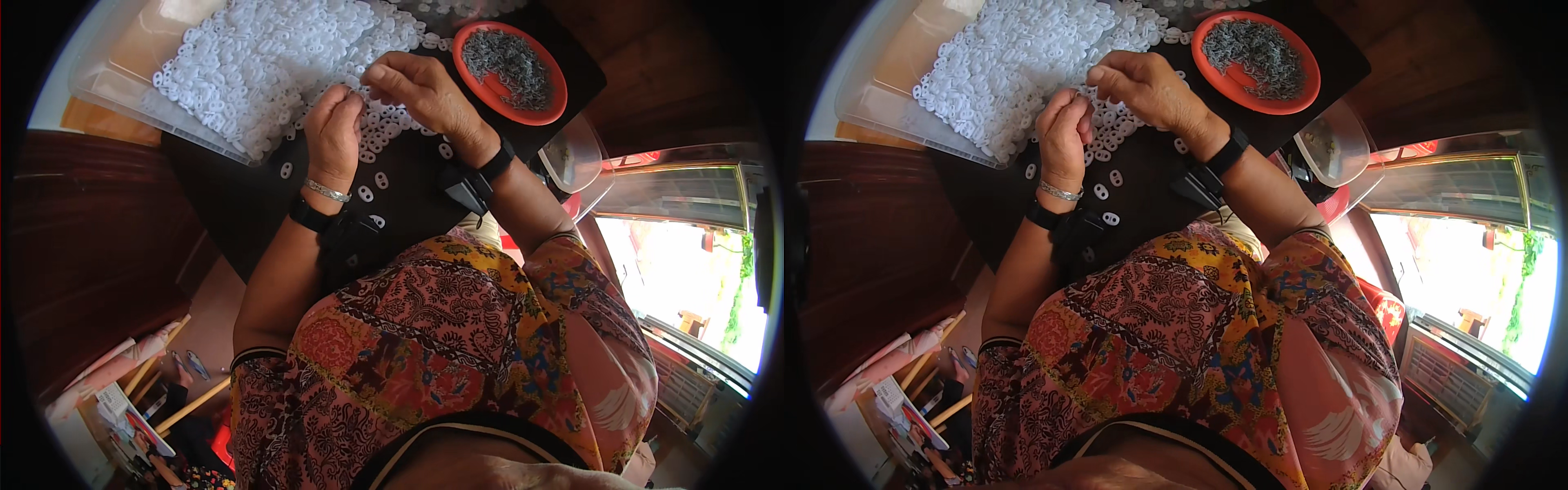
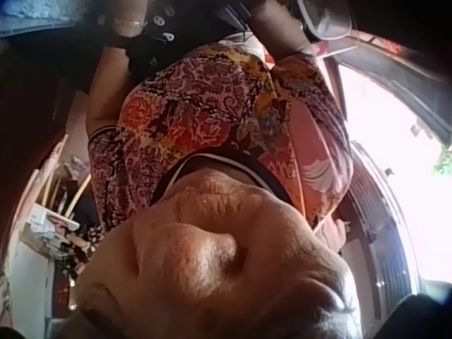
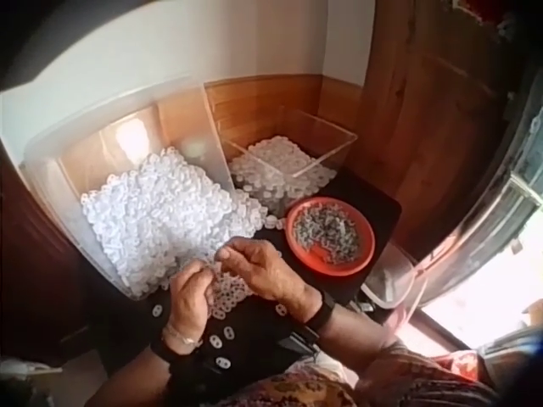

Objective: The recorder is manually assembling small white plastic components by inserting metal pins into designated holes.

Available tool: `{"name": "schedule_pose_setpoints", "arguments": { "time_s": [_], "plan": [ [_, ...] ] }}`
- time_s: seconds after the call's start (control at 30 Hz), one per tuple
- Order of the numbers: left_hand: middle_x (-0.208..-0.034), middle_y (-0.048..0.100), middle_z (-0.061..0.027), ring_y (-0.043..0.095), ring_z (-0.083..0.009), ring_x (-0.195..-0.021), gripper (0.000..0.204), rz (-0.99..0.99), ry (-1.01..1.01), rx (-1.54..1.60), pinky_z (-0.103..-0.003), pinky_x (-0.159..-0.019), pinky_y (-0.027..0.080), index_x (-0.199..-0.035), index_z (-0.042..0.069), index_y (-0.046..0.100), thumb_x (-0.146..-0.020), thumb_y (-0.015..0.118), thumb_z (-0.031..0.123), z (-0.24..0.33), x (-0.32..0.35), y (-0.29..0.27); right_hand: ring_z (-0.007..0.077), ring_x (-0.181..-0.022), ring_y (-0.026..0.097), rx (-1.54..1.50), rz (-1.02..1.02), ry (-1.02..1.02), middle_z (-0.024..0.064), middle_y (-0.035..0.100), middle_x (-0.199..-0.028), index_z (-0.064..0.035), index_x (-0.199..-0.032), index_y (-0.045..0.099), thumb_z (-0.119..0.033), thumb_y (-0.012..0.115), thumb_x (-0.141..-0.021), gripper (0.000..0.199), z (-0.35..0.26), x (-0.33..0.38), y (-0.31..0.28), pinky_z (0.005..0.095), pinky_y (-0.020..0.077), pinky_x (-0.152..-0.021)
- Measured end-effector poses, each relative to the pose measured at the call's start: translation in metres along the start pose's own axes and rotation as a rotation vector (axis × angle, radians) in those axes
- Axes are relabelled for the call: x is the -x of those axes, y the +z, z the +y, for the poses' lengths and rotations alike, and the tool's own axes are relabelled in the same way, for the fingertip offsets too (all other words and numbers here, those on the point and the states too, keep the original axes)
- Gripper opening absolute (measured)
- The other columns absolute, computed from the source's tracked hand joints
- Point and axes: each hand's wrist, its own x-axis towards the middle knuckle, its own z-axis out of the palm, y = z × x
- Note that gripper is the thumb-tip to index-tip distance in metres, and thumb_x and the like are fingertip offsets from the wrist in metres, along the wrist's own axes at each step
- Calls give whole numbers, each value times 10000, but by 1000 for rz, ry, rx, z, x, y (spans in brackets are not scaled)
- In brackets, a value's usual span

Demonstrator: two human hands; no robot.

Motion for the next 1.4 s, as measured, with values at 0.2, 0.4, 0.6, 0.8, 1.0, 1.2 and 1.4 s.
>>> {"name": "schedule_pose_setpoints", "arguments": {
  "time_s": [0.2, 0.4, 0.6, 0.8, 1.0, 1.2, 1.4],
  "plan": [
    [-584, 423, 16, 372, -65, -479, 181, 117, -29, -35, -205, -435, 321, -719, 48, 527, -868, 499, 146, 1, -3, -3, 82, -722, 579, 227, -15, 9, 15, 632, -777, -1, -921, 646, -182, 615, -870, 191, 6, -4, -20, 222, 462, -666],
    [-579, 423, 12, 381, -75, -474, 175, 163, -48, 14, -214, -424, 320, -722, 44, 530, -857, 508, 153, -1, -8, -6, 262, -662, 634, 583, 49, -206, 85, 656, -732, -73, -845, 677, -191, 640, -774, 142, 16, -5, -18, 330, 499, -623],
    [-587, 445, 8, 391, -83, -475, 154, 223, -60, 44, -222, -420, 320, -753, 35, 555, -850, 511, 147, -5, -11, -10, 274, -794, 622, 743, -66, -287, 80, 635, -851, -105, -881, 682, -202, 644, -748, 169, 16, -2, -14, 361, 495, -705],
    [-576, 441, 6, 394, -86, -471, 151, 209, -62, 62, -222, -421, 319, -742, 39, 551, -845, 510, 142, -4, -11, -11, 255, -864, 608, 839, -114, -295, 65, 612, -861, -119, -858, 672, -202, 628, -741, 150, 14, -1, -12, 366, 492, -752],
    [-568, 440, 8, 401, -89, -469, 173, 208, -61, 34, -220, -419, 312, -720, 46, 540, -844, 505, 161, -5, -12, -11, 257, -869, 609, 891, -94, -326, 67, 618, -870, -118, -887, 670, -181, 602, -748, 167, 17, -1, -11, 367, 496, -758],
    [-566, 443, 10, 406, -88, -468, 181, 221, -63, 37, -220, -416, 306, -714, 50, 536, -845, 502, 170, -5, -12, -10, 257, -883, 604, 899, -49, -342, 66, 618, -872, -113, -882, 673, -211, 608, -744, 181, 18, 0, -17, 370, 496, -759],
    [-567, 447, 11, 416, -90, -468, 184, 221, -65, 30, -218, -420, 304, -711, 55, 537, -843, 507, 179, -6, -12, -10, 258, -868, 603, 952, -50, -329, 66, 618, -866, -112, -874, 671, -211, 600, -766, 163, 17, 1, -13, 370, 497, -749]
  ]
}}
